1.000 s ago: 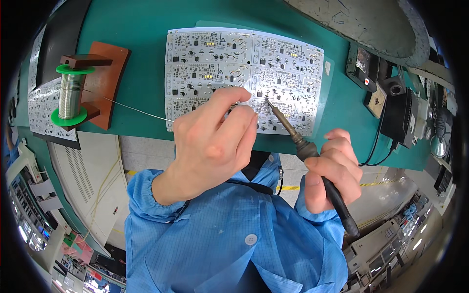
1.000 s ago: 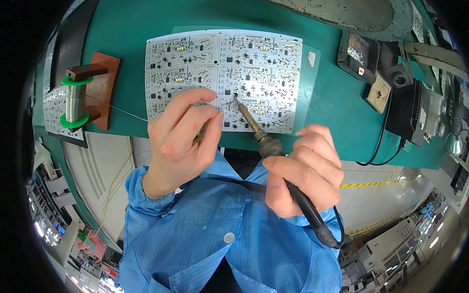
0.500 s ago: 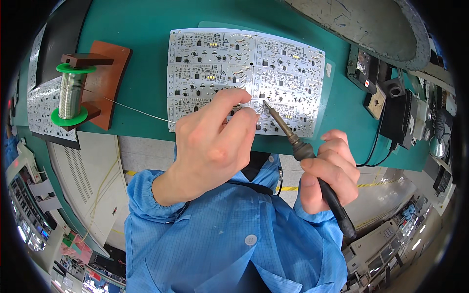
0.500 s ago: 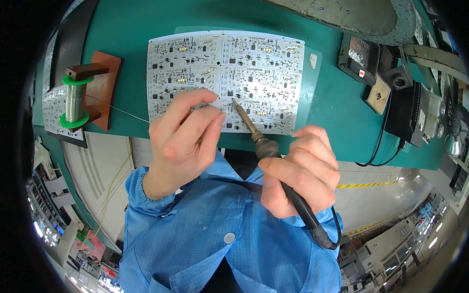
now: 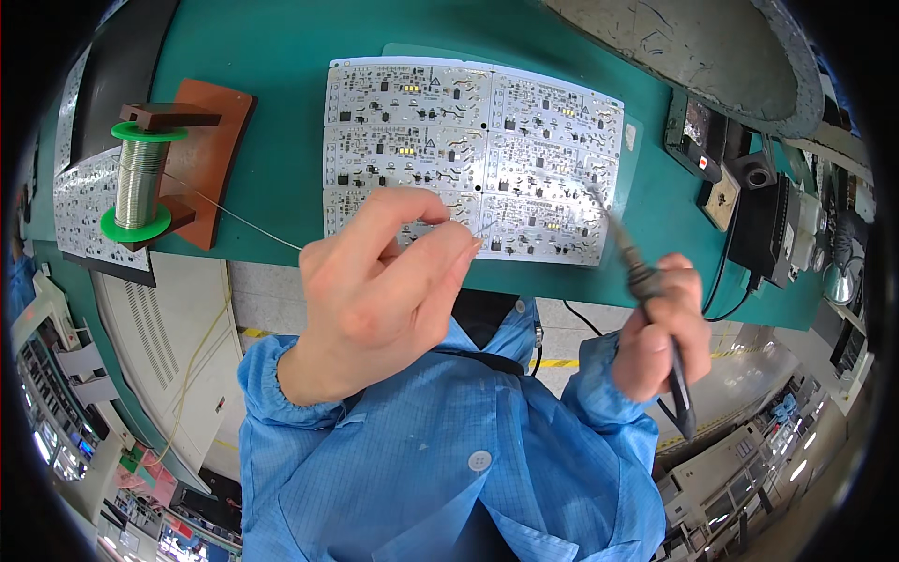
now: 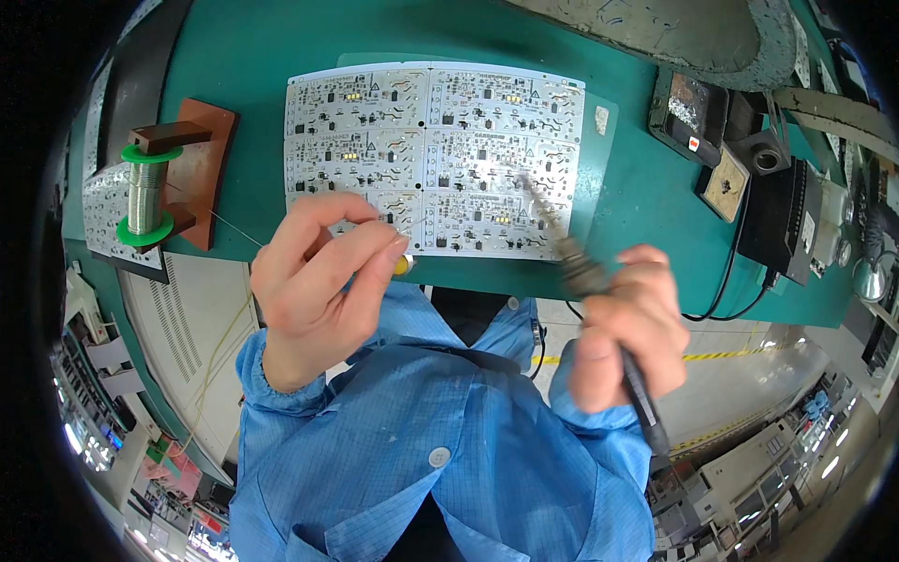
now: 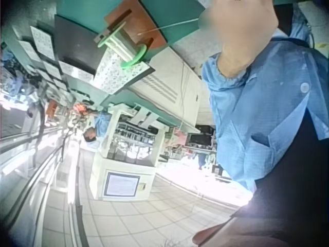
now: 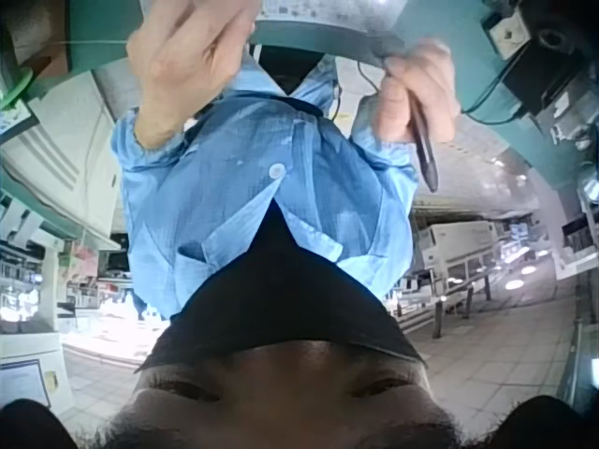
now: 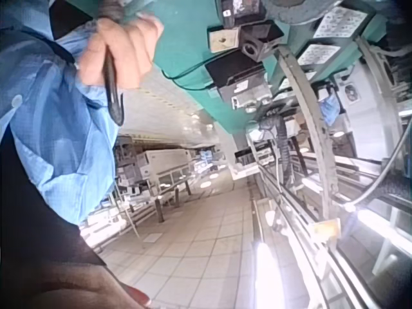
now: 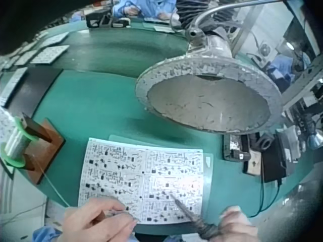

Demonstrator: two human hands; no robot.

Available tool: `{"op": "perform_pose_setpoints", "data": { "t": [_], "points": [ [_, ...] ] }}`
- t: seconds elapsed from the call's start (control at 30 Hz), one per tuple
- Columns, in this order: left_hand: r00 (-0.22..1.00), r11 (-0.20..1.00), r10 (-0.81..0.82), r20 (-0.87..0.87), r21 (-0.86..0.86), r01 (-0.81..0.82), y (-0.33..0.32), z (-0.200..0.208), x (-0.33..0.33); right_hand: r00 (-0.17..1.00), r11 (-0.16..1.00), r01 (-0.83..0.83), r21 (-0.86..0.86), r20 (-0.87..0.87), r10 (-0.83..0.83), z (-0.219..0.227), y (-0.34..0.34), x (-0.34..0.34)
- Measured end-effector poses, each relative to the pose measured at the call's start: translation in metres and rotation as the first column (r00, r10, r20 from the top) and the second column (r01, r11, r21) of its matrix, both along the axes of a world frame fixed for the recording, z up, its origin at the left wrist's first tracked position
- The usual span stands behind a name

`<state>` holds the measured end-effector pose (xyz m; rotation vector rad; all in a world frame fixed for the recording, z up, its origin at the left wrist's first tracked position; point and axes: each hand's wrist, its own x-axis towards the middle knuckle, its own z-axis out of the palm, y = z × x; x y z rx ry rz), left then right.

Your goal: Soldering electronic components onto printed circuit boards at an assembly station.

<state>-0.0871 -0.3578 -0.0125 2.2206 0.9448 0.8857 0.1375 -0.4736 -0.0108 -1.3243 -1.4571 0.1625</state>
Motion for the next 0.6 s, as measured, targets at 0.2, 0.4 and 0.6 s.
{"op": "perform_pose_setpoints", "data": {
  "t": [0.2,0.4,0.6],
  "points": [
    [0.998,0.999,-0.031,0.053,0.038,0.029,0.011,-0.006,-0.001,0.828,0.827,0.559,-0.058,-0.001,-0.560,-0.030,-0.006,0.035],
    [0.998,0.998,-0.034,0.044,0.048,0.032,0.020,-0.006,0.000,0.891,0.859,0.446,-0.253,0.042,-0.451,-0.041,0.003,0.054],
    [0.994,0.996,-0.091,0.056,0.006,0.091,0.036,-0.002,0.007,0.849,0.812,0.497,-0.306,-0.020,-0.527,-0.032,0.003,0.043]
  ]
}}
